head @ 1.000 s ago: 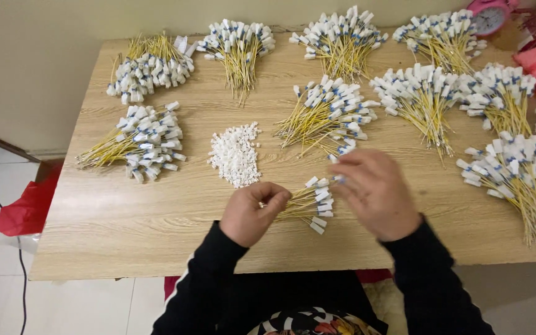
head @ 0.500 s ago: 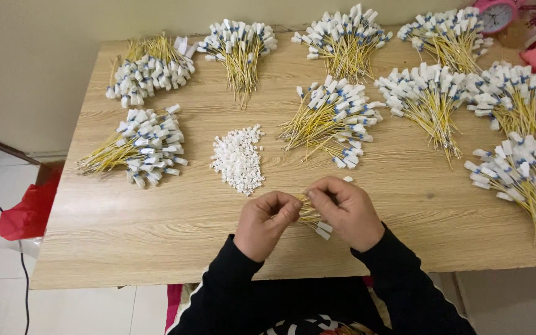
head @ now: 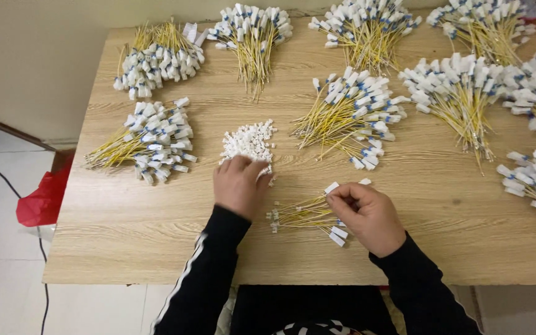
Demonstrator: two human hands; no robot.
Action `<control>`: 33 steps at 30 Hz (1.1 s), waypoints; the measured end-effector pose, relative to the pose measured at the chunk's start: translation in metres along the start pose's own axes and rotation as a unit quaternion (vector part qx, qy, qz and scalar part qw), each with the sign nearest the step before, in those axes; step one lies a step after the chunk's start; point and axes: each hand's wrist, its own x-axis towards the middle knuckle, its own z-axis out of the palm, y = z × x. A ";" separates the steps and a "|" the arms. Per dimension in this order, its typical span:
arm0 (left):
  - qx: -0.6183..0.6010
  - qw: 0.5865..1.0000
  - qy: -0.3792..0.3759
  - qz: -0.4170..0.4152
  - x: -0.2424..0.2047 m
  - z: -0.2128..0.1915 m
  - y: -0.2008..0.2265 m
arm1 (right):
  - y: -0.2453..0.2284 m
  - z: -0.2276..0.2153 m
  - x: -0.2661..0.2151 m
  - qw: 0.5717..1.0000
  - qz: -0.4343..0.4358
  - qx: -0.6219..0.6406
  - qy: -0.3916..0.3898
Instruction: Assembling small white plastic caps onto the ends of thin yellow wires on a wooden table
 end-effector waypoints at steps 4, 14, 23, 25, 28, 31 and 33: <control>0.043 0.998 0.038 0.013 0.035 0.024 0.005 | -0.003 0.001 0.007 1.000 0.000 0.000 -0.001; 0.059 0.993 -0.078 -0.066 0.046 0.086 -0.009 | -0.008 -0.002 0.025 0.999 -0.027 -0.027 0.011; -0.318 0.933 -0.070 -0.155 0.042 0.012 0.033 | -0.057 -0.008 0.032 0.990 -0.104 -0.090 0.028; -0.454 0.858 -0.090 -0.222 0.039 -0.023 0.055 | -0.069 -0.009 0.029 0.989 -0.114 -0.093 0.031; -0.689 0.670 -0.056 -0.272 0.031 -0.045 0.073 | -0.082 -0.007 0.026 0.982 -0.150 -0.109 0.030; -0.761 0.570 -0.068 -0.303 0.022 -0.047 0.083 | -0.091 -0.004 0.024 0.974 -0.179 -0.138 0.032; -0.784 0.533 -0.073 -0.309 0.015 -0.037 0.086 | -0.098 -0.004 0.024 0.940 -0.271 -0.205 0.025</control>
